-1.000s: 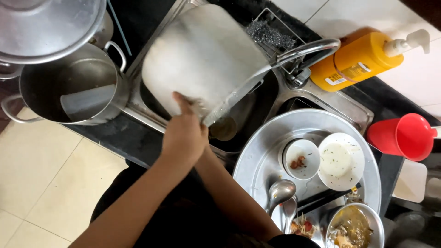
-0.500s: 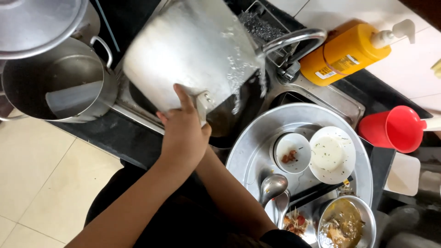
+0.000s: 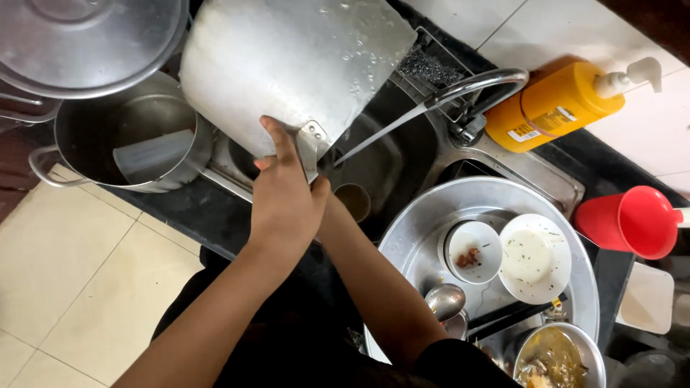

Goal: Straining a herbal liquid mixture through a cloth filter into a red basin and then washing the large metal pot in the sink.

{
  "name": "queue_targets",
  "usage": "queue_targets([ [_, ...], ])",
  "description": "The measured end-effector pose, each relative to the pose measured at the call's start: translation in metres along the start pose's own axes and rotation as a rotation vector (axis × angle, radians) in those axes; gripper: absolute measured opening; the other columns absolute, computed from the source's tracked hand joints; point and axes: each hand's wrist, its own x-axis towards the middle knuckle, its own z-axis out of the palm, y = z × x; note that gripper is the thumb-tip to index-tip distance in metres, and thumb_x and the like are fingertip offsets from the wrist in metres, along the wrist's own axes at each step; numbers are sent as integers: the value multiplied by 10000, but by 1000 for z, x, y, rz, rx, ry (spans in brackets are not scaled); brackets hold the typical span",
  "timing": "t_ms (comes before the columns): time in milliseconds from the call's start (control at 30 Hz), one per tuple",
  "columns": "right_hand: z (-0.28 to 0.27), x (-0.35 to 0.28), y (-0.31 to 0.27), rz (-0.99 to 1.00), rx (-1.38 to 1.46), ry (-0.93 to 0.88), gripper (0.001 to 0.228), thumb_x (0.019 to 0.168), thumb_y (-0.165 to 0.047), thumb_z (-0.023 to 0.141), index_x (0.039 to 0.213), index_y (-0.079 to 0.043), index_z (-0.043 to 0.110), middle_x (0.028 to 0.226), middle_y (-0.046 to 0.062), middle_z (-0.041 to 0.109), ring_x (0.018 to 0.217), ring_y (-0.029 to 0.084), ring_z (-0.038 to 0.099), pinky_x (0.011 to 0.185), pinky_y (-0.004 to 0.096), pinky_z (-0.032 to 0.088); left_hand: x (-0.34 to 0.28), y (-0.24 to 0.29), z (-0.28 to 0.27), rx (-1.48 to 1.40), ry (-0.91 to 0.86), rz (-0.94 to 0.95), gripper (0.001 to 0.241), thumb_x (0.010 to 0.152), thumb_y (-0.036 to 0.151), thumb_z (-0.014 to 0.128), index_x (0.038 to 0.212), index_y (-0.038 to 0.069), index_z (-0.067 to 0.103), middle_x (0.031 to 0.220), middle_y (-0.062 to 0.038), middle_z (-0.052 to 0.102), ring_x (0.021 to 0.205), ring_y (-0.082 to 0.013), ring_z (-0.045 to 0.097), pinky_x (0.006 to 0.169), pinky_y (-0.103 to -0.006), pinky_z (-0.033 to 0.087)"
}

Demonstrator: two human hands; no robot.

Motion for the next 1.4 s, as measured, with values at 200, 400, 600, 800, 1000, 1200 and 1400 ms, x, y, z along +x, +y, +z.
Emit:
queue_targets([
  [200,-8,-49,-25,127,11,466,459,1001,-107,517,1452,-69,440,1294,169,610,1063,295,669,882,431,596,19,-26,-15,-407,-70,-170,747,871,108,664,1452,-128,256,908,-257,721,799,-348,720,661,-421,537],
  [400,-26,-127,-63,-16,-589,484,507,872,49,609,1342,-110,505,1311,204,531,1088,359,644,879,440,599,32,-87,11,-1087,-238,-421,389,875,71,597,1212,-123,575,1051,-146,661,855,-261,743,725,-320,620],
  [600,-44,-114,-154,-394,-366,624,582,964,-109,548,1500,33,370,1494,242,471,1309,324,510,1123,429,421,44,-111,21,-1187,-346,-587,356,909,72,567,1170,-171,559,1080,-176,666,945,-256,748,854,-312,596],
  [800,-55,-20,-225,170,699,327,591,1066,-138,346,1530,193,192,1590,409,250,1478,501,284,1212,551,304,45,-120,30,-1214,-399,-591,346,897,67,546,1161,-155,571,1098,-172,677,976,-259,749,904,-321,607],
  [1000,-110,67,-215,280,487,248,575,1078,-188,305,1560,93,165,1575,413,264,1469,542,305,1210,633,320,39,-116,39,-1211,-409,-608,324,904,89,534,1156,-108,586,1126,-145,684,1007,-245,743,897,-327,595],
  [1200,-150,103,-193,554,273,468,476,1060,-114,353,1440,166,299,1452,414,346,1296,507,455,1090,572,402,35,-122,57,-1240,-418,-608,312,929,96,536,1139,-131,573,1161,-160,656,1051,-253,748,889,-335,584],
  [1400,-69,81,-195,567,-168,129,340,905,-159,515,1112,108,550,1190,217,588,1066,288,621,925,401,507,25,-105,48,-1206,-434,-614,419,965,173,517,1262,-123,508,1263,-149,641,1121,-238,728,915,-322,568],
])
